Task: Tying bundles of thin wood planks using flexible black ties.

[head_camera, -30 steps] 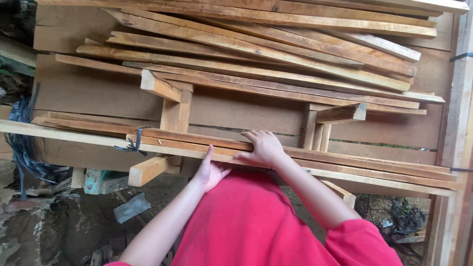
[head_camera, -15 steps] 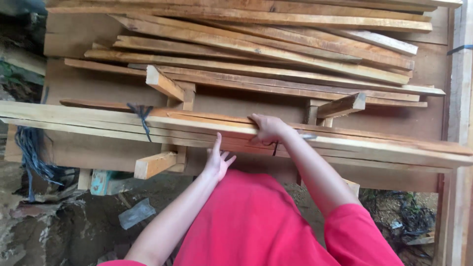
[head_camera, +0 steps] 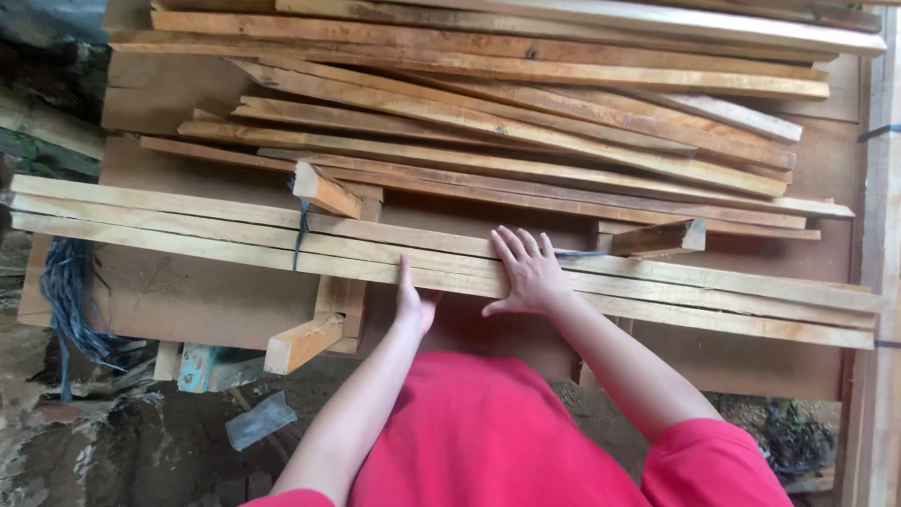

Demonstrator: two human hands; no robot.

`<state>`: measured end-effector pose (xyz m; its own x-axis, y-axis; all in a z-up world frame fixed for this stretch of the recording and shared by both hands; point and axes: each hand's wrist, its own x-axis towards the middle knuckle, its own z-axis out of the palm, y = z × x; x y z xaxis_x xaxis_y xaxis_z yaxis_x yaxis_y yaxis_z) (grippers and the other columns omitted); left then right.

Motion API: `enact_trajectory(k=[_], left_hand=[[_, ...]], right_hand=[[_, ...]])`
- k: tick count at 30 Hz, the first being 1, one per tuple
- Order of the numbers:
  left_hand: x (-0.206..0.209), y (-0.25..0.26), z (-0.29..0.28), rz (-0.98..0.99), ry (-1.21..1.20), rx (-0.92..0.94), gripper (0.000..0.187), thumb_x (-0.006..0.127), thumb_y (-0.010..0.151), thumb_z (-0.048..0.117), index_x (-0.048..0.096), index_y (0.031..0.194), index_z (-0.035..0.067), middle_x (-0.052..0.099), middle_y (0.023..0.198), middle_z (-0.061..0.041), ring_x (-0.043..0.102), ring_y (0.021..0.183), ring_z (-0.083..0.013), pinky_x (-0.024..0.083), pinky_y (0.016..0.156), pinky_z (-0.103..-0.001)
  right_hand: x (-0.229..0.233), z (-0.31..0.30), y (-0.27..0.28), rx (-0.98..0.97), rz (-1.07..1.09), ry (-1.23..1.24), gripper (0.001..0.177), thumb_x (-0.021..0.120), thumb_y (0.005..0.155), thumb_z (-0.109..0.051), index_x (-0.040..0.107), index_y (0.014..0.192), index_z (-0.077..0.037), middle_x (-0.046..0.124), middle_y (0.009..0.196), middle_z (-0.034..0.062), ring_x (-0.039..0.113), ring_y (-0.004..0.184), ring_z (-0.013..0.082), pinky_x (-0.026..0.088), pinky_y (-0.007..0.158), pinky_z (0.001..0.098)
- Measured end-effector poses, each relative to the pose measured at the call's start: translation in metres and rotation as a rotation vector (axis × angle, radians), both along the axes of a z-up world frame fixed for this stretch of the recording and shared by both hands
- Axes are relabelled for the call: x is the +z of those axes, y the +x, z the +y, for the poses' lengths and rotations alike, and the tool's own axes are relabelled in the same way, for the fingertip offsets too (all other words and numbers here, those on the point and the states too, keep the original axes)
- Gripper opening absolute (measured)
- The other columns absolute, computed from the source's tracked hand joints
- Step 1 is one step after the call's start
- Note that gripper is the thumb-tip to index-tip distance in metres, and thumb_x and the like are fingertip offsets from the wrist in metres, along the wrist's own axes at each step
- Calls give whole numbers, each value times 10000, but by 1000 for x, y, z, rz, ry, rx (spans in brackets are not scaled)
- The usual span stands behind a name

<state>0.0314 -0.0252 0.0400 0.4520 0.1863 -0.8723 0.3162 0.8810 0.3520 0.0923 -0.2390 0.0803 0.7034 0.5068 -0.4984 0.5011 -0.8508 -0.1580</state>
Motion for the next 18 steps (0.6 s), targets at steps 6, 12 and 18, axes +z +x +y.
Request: enact_trajectory(k=[6,12,18], left_hand=[[-14,29,-29,102,218,242,1008,750,862,673,288,1620,196,273,1682,-120,247,1553,-289,183,1298,-517],[-17,20,-22,36,158,188,1034,644,887,750,214,1645,194,199,1700,-126,205,1560,-307,175,1295,-542],[-33,7,-10,-23,67,122,990,631,880,761,217,1639,279,252,1694,-93,281,1540,-328,246,1271,-586]], right_hand=[[-42,-11,14,82,-70,34,1329,763,532,-730,247,1624,-177,443,1499,43,432,1372,247,405,1069,470],[-48,-13,7,85,-130,75,1309,798,513,-686,291,1598,-159,491,1422,51,459,1332,241,405,1050,459],[-25,-8,9,104,-99,57,1230,845,567,-602,341,1573,-106,507,1458,91,483,1361,264,393,1085,478]])
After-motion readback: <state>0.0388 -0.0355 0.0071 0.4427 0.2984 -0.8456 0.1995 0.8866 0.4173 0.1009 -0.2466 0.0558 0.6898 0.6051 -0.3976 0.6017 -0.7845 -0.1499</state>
